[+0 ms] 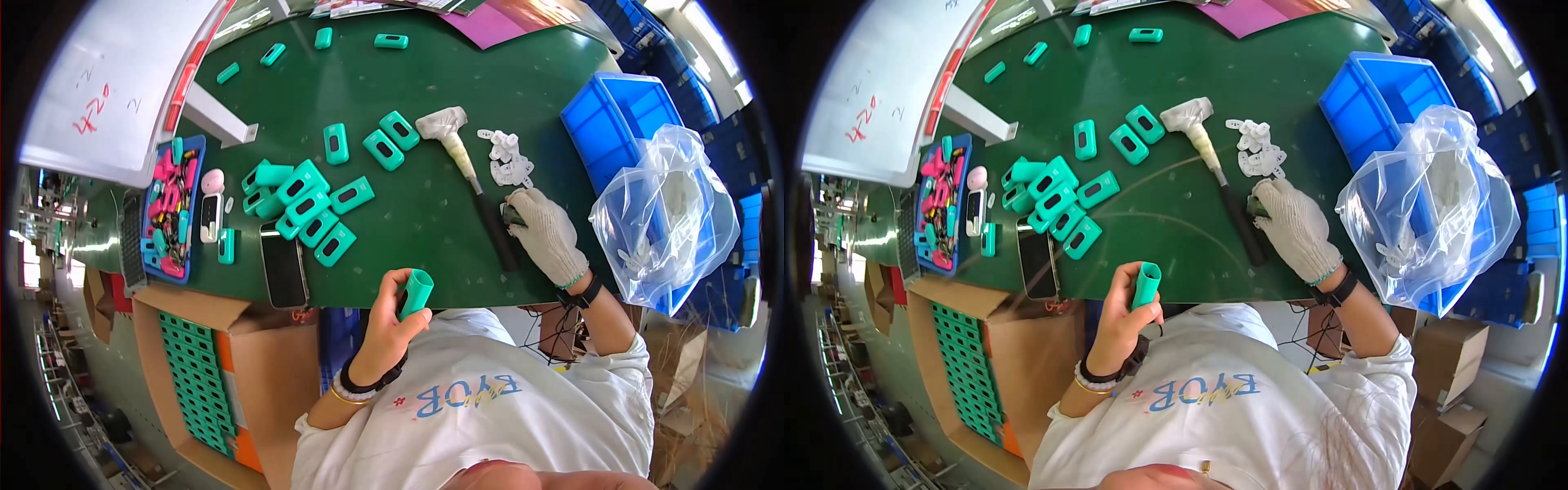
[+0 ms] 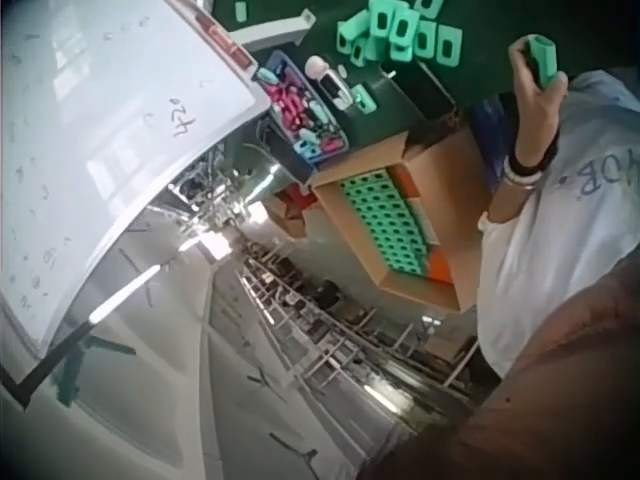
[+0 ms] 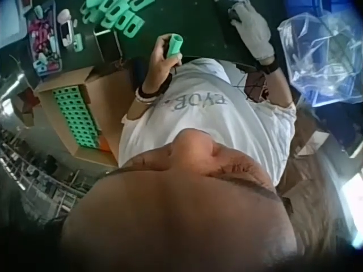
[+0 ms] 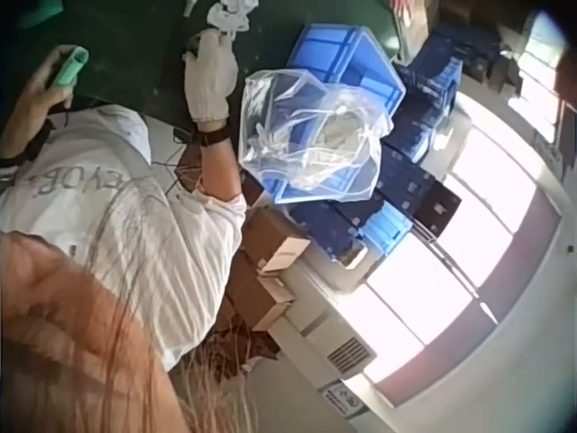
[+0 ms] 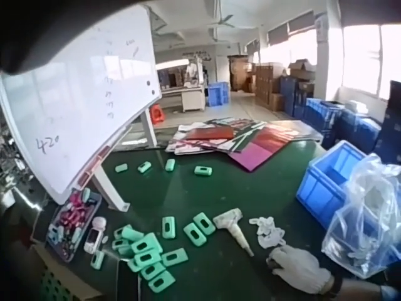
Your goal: The person picks up a green plastic housing and an electronic component, inserts the component into the housing, and presses them together. They then place the assembled unit into a cardboard box and repeat the process.
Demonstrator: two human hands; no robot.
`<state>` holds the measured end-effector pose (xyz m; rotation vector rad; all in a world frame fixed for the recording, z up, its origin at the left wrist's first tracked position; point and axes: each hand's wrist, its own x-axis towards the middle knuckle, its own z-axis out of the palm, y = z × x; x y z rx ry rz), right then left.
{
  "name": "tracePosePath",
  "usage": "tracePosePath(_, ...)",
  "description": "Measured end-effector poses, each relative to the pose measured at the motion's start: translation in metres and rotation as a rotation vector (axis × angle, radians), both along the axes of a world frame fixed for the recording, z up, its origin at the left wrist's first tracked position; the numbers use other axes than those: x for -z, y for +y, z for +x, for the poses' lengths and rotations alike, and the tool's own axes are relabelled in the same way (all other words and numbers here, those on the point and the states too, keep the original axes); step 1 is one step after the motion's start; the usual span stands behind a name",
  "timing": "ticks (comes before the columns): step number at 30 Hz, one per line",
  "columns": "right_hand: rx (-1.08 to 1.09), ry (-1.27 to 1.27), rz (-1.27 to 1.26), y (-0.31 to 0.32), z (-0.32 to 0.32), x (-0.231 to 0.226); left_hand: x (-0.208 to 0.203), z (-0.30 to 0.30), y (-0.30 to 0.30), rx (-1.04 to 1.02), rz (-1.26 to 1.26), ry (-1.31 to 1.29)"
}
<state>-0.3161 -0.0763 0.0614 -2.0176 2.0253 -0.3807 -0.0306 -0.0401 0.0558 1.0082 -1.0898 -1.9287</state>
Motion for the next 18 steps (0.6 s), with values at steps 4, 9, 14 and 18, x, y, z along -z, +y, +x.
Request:
tracePosePath(4, 0.041, 0.036, 0.008, 0.005, 0.007, -0.001, 0.011, 0.005, 0.011, -0.018, -0.016, -0.019)
tracePosePath(9, -0.041, -0.017, -0.104, 0.001, -0.004, 0.01, 0.025, 0.014, 0.016, -0.03, -0.01, -0.016)
tracePosePath(14, 0.052, -0.448, 0.086, 0.003, -0.019, 0.007, 0.049, 0.018, 0.016, -0.082, -0.277, 0.012)
tracePosePath(18, 0.399, -1.044, 0.349, 0.011, -0.023, -0.008, 0.058, 0.012, 0.016, -0.12, -0.417, 0.049)
